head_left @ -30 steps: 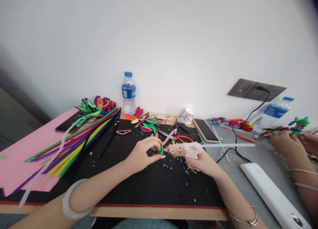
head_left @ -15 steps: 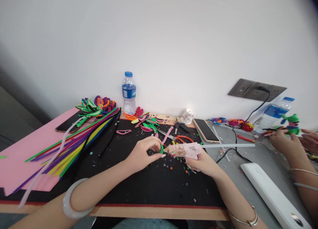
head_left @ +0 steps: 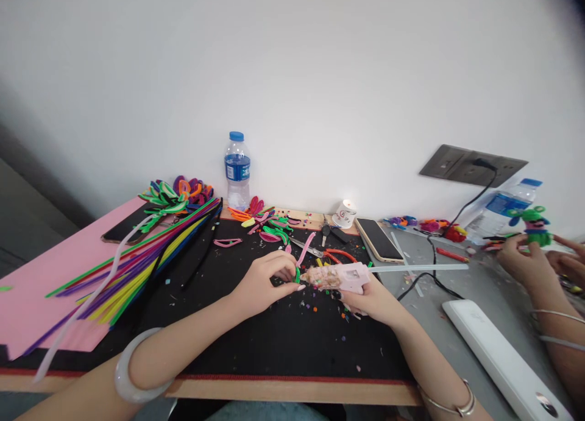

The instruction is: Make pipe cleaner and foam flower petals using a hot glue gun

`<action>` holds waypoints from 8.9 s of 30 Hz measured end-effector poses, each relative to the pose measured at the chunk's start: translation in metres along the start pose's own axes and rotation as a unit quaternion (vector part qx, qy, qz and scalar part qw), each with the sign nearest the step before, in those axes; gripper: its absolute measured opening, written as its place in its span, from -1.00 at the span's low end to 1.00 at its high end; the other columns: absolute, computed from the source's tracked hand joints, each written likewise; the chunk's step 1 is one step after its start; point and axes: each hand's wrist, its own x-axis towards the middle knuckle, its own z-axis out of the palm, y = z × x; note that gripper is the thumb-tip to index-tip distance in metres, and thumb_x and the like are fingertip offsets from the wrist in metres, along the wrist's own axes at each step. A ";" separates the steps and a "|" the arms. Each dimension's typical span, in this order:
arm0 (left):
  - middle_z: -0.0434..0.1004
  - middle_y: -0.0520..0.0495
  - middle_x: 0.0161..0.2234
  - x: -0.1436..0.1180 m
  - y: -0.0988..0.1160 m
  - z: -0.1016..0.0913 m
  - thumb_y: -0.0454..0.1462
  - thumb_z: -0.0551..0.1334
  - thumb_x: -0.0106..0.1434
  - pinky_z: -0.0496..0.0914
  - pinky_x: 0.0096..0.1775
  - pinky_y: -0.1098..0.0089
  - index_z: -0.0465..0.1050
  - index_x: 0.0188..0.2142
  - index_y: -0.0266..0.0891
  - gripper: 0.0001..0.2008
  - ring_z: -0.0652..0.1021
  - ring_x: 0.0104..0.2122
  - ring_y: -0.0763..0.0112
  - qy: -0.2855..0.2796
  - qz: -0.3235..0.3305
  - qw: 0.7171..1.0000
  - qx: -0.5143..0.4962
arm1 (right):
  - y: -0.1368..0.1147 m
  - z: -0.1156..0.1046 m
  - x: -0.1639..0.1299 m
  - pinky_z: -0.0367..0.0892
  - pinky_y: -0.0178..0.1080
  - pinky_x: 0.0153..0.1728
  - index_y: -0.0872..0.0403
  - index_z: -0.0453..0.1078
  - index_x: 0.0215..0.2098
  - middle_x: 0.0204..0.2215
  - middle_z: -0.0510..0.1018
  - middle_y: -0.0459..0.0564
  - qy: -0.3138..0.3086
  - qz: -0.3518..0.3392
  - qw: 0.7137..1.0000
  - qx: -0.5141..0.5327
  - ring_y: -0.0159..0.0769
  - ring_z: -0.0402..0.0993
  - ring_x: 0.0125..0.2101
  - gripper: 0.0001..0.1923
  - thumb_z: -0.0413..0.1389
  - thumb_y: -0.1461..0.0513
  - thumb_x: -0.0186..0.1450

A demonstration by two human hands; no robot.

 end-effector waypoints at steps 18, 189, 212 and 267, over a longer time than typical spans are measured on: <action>0.38 -0.10 -0.26 0.000 0.002 -0.001 -0.30 0.31 0.05 0.49 -0.31 0.45 0.35 -0.45 -0.32 -0.85 0.50 -0.35 0.46 -0.001 -0.017 1.000 -0.025 | -0.001 0.001 0.000 0.06 -0.46 -0.69 0.17 0.32 -0.11 -0.68 0.22 -0.23 0.008 0.007 1.000 -0.009 -0.54 0.05 -0.69 -0.60 0.16 0.18 0.11; 0.41 -0.10 -0.23 -0.003 0.003 -0.001 -0.35 0.22 0.13 0.46 -0.26 0.45 0.36 -0.38 -0.28 -0.96 0.48 -0.28 0.44 -0.019 0.020 1.000 0.006 | -0.001 -0.001 0.000 0.04 -0.45 -0.71 0.15 0.31 -0.14 -0.72 0.25 -0.24 0.034 0.024 0.999 -0.022 -0.52 0.08 -0.72 -0.60 0.17 0.16 0.08; 0.43 -0.13 -0.21 -0.003 0.002 -0.001 -0.38 0.22 0.13 0.43 -0.24 0.44 0.38 -0.38 -0.28 -0.96 0.48 -0.26 0.43 -0.027 0.041 0.998 0.028 | -0.003 -0.001 -0.001 0.02 -0.46 -0.70 0.16 0.27 -0.19 -0.71 0.24 -0.25 0.034 0.020 0.999 -0.033 -0.55 0.06 -0.71 -0.69 0.11 0.19 0.12; 0.44 -0.14 -0.26 -0.004 0.004 -0.001 -0.31 0.22 0.15 0.43 -0.29 0.45 0.38 -0.38 -0.30 -0.93 0.49 -0.32 0.44 -0.043 0.045 0.998 0.009 | 0.000 -0.002 0.001 0.07 -0.41 -0.70 0.12 0.33 -0.11 -0.71 0.27 -0.20 0.114 -0.042 0.990 -0.078 -0.47 0.12 -0.70 -0.65 0.10 0.14 0.17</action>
